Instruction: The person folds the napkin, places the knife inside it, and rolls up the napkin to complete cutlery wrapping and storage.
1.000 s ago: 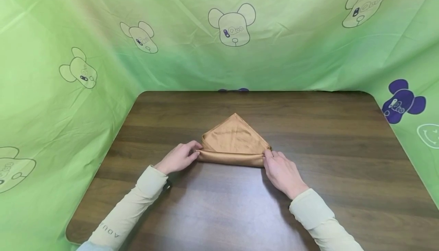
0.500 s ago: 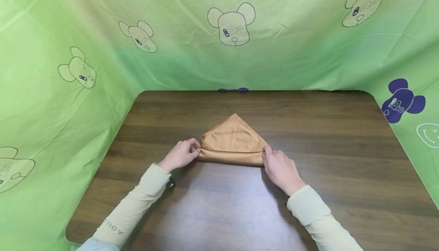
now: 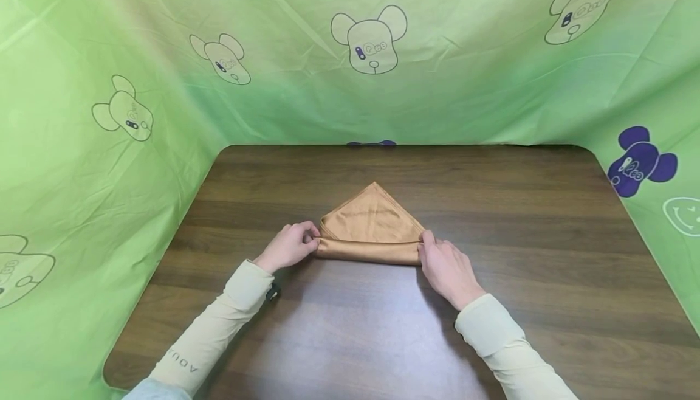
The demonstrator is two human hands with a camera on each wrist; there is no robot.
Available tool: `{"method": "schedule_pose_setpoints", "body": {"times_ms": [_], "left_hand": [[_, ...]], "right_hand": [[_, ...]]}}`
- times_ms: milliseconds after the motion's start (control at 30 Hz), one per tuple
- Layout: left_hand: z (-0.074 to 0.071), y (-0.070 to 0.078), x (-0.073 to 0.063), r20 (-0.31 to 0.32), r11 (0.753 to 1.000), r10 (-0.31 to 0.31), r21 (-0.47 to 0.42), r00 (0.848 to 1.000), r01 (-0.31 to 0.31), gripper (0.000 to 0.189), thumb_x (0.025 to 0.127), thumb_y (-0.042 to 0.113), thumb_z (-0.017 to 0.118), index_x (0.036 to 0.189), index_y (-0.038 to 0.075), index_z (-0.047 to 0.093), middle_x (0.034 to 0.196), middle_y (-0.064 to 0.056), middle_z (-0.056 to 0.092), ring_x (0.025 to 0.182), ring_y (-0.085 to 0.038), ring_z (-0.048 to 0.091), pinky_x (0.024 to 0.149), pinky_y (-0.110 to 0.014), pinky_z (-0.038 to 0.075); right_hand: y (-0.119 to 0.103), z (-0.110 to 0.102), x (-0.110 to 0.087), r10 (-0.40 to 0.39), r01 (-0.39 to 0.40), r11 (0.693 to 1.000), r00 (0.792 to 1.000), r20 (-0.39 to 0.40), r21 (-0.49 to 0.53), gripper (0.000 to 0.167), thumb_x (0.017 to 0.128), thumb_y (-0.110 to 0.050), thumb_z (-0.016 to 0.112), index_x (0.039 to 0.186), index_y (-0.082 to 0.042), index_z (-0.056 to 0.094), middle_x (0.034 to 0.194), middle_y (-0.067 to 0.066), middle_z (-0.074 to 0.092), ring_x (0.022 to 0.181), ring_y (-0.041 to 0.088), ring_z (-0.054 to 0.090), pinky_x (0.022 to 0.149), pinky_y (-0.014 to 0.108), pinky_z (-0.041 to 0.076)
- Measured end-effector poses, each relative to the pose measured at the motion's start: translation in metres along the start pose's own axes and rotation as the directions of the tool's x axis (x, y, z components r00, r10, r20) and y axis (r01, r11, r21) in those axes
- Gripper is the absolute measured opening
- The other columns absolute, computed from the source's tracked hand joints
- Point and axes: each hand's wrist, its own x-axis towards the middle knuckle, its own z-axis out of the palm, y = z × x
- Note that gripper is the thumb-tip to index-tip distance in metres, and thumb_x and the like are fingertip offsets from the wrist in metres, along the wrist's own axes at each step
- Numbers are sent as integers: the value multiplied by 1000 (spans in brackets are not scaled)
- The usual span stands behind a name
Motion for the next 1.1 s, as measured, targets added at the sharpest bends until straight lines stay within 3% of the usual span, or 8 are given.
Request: {"method": "schedule_pose_setpoints", "body": {"times_ms": [333, 700, 1100], "left_hand": [[0, 0, 1, -14, 999, -17, 44, 1000, 17, 11, 86, 21, 63, 94, 16, 68, 77, 5, 71, 70, -10, 63, 64, -32, 50], [1, 1, 2, -7, 997, -38, 68, 999, 38, 9, 88, 23, 63, 94, 17, 68, 76, 6, 70, 70, -11, 64, 64, -33, 49], [3, 1, 3, -35, 995, -25, 92, 999, 28, 8, 87, 23, 65, 90, 16, 66, 71, 6, 65, 64, -11, 59, 60, -32, 47]], "right_hand": [[-2, -1, 4, 48, -48, 999, 999, 25, 1, 13, 96, -17, 52, 102, -6, 50, 69, 16, 66, 56, 39, 59, 47, 49, 42], [-2, -3, 9, 108, -108, 994, 990, 86, 0, 11, 96, -19, 51, 96, -7, 50, 71, 20, 64, 55, 39, 57, 46, 49, 41], [-1, -4, 10, 86, -86, 996, 994, 64, -7, 9, 94, -17, 54, 90, -10, 53, 68, 15, 62, 55, 37, 57, 46, 48, 41]]}}
